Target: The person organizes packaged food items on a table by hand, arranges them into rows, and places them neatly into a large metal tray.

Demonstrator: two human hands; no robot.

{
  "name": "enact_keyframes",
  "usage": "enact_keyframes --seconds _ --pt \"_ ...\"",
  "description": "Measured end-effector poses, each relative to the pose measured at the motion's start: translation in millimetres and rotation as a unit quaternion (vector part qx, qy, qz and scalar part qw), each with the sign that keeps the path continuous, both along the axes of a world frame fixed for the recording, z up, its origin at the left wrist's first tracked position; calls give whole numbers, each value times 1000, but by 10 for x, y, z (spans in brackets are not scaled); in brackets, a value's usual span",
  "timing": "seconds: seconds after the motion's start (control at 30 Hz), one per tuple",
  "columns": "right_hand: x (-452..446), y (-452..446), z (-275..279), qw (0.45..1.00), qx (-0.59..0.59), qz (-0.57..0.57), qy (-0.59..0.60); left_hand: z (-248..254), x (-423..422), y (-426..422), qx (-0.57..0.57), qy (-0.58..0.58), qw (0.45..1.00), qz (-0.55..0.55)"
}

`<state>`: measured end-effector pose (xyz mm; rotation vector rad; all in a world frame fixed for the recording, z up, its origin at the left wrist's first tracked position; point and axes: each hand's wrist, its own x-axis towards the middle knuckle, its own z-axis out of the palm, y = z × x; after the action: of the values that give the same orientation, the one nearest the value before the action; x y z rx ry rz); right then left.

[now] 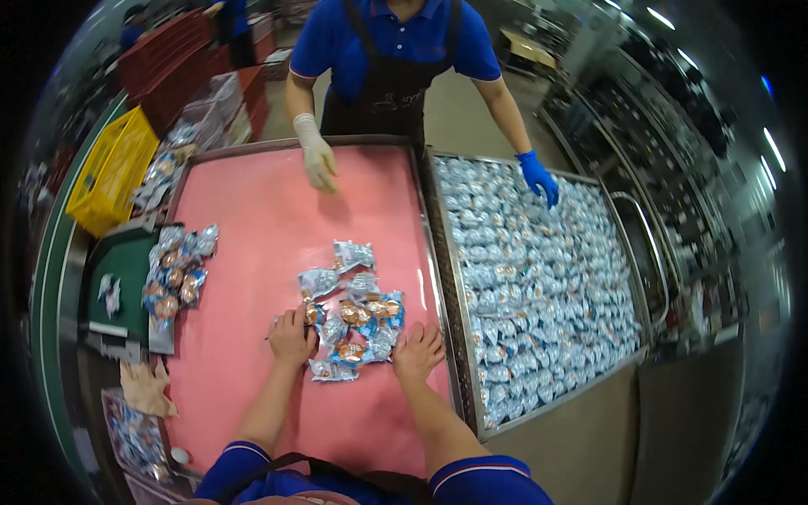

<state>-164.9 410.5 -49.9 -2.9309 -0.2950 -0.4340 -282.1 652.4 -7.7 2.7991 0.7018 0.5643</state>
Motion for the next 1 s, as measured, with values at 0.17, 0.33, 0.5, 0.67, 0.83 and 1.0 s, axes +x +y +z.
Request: enact_keyframes --seconds 0.17,0.33,0.5,0.67,0.83,1.0 --pt "-23 26 43 999 3 -7 45 -64 -9 12 11 -23 1000 6" --pt "-24 14 29 999 -4 -6 39 -54 -1 10 26 -67 997 2" --pt "-14 22 -23 998 -7 -24 60 -50 -7 21 22 -61 998 1" --pt "-10 4 -66 998 -15 -21 53 -37 -16 15 21 -66 998 0" --pt "-11 6 -23 998 -10 -17 64 -33 -20 12 24 -64 998 2" --pt "-5 9 -17 998 -6 -15 60 -37 -16 19 22 -55 998 0"
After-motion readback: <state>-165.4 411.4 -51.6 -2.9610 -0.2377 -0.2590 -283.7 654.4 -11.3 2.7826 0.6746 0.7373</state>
